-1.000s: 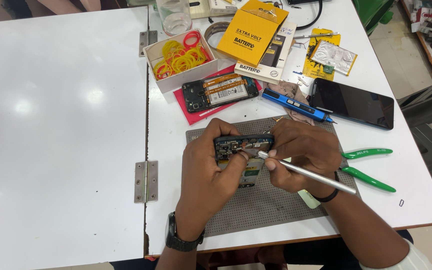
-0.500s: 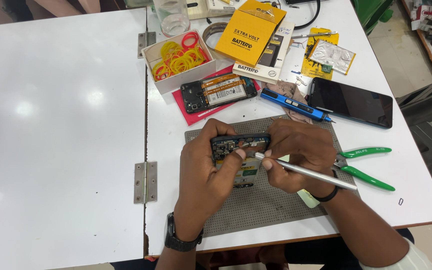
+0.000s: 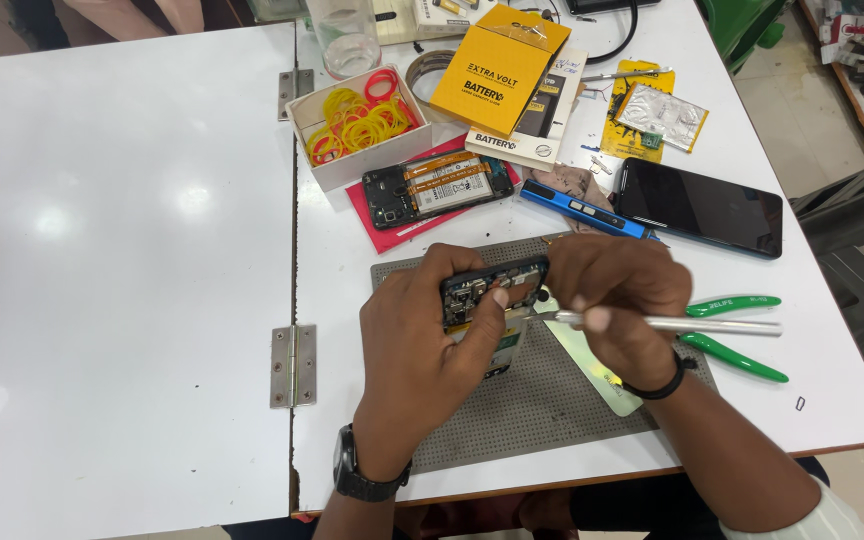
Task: The person holds an opened smartphone and uses a metal pry tool to work on the internal board, prying and pressing at components while steadying the phone with the other hand. Near the end they set the phone down on the mat and continue working on the exposed battery and board area.
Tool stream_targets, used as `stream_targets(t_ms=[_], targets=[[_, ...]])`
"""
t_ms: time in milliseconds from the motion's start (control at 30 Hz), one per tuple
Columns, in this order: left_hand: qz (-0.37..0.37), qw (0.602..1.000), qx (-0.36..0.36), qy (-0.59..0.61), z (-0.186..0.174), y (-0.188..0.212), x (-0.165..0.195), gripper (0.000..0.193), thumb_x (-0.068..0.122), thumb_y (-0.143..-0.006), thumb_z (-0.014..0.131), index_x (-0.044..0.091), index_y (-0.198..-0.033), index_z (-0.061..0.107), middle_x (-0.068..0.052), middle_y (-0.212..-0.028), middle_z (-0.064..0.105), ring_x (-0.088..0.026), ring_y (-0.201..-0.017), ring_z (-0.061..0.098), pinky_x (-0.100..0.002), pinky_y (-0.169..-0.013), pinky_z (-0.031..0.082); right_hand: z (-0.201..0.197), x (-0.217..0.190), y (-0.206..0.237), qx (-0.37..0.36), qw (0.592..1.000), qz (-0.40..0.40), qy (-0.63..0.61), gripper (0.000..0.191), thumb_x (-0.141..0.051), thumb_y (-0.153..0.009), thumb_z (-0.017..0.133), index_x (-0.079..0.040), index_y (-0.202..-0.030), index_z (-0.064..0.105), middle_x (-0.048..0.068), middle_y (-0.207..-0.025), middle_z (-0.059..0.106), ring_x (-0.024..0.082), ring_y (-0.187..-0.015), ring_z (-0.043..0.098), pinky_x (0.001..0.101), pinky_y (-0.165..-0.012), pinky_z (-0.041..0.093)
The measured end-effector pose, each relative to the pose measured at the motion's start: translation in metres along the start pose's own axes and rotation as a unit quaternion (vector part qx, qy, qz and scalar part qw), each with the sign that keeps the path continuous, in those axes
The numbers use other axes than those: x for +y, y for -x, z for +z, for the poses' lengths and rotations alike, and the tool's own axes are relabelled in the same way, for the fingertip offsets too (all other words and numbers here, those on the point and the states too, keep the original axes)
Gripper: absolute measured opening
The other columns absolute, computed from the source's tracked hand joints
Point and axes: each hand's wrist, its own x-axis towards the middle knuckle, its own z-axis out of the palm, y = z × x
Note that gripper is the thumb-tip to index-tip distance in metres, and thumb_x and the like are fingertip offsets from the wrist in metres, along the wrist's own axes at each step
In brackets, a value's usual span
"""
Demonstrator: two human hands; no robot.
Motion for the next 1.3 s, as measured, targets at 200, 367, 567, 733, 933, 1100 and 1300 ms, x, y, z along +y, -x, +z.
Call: stream_targets(t_ms=[200, 367, 567, 733, 933, 1100, 1300], targets=[[0.048, 0.999, 0.008, -0.023, 0.000, 0.002, -0.002, 0.020, 0.022, -0.093, 0.071, 0.008, -0.105, 0.063, -0.007, -0.087, 0.072, -0.030, -0.078, 0.067, -0.044, -0.075, 0.050, 0.000, 0.014, -0.002, 0.182, 0.983, -0.033, -0.006, 0.027, -0.027, -0.106, 0.067, -0.004, -0.104, 0.053, 0.014, -0.071, 0.062, 0.013, -0.055, 0.055, 0.0245, -0.054, 0.045], [-0.004, 1.000, 0.005, -0.007, 0.004, 0.001, -0.003, 0.023, 0.024, -0.088, 0.073, 0.009, -0.103, 0.064, -0.008, -0.082, 0.071, -0.029, -0.076, 0.068, -0.042, -0.072, 0.052, 0.002, 0.020, -0.006, 0.198, 0.978, 0.008, 0.069, 0.051, -0.050, -0.107, 0.064, 0.000, -0.116, 0.054, 0.014, -0.097, 0.067, 0.018, -0.084, 0.068, 0.0312, -0.075, 0.056], [0.061, 0.998, 0.022, -0.022, 0.004, 0.001, -0.004, 0.030, 0.025, -0.082, 0.076, 0.008, -0.104, 0.063, -0.007, -0.087, 0.071, -0.029, -0.081, 0.069, -0.043, -0.079, 0.051, 0.006, 0.018, -0.007, 0.117, 0.985, 0.069, 0.102, 0.055, -0.053, -0.100, 0.065, -0.002, -0.118, 0.059, 0.011, -0.095, 0.070, 0.019, -0.090, 0.072, 0.0333, -0.082, 0.060], [0.058, 0.998, 0.016, -0.027, 0.003, 0.001, -0.004, 0.032, 0.024, -0.077, 0.077, 0.008, -0.101, 0.064, -0.006, -0.086, 0.070, -0.028, -0.081, 0.069, -0.043, -0.080, 0.051, 0.008, 0.019, -0.006, 0.105, 0.984, 0.089, 0.110, 0.053, -0.053, -0.100, 0.064, -0.002, -0.114, 0.061, 0.009, -0.096, 0.070, 0.017, -0.091, 0.073, 0.0319, -0.083, 0.061], [0.061, 0.998, 0.014, 0.004, 0.001, 0.002, -0.003, 0.029, 0.023, -0.082, 0.075, 0.009, -0.104, 0.064, -0.007, -0.092, 0.072, -0.029, -0.085, 0.070, -0.041, -0.082, 0.053, 0.009, 0.017, -0.008, 0.079, 0.985, 0.102, 0.116, 0.050, -0.051, -0.103, 0.062, -0.003, -0.112, 0.062, 0.008, -0.093, 0.070, 0.016, -0.088, 0.072, 0.0305, -0.078, 0.060], [0.047, 0.999, 0.021, 0.013, 0.003, 0.002, -0.005, 0.019, 0.021, -0.086, 0.073, 0.010, -0.100, 0.065, -0.006, -0.087, 0.073, -0.029, -0.079, 0.070, -0.040, -0.078, 0.053, 0.010, 0.018, -0.007, 0.075, 0.978, 0.125, 0.147, 0.048, -0.051, -0.104, 0.059, -0.003, -0.111, 0.063, 0.008, -0.091, 0.070, 0.015, -0.087, 0.073, 0.0287, -0.079, 0.059], [0.028, 0.999, 0.010, 0.023, 0.001, 0.001, -0.005, 0.018, 0.020, -0.086, 0.072, 0.010, -0.099, 0.065, -0.006, -0.084, 0.073, -0.028, -0.074, 0.070, -0.039, -0.075, 0.053, 0.013, 0.020, -0.004, 0.069, 0.981, 0.121, 0.133, 0.049, -0.050, -0.103, 0.061, -0.001, -0.110, 0.063, 0.008, -0.093, 0.070, 0.014, -0.088, 0.071, 0.0283, -0.077, 0.059]])
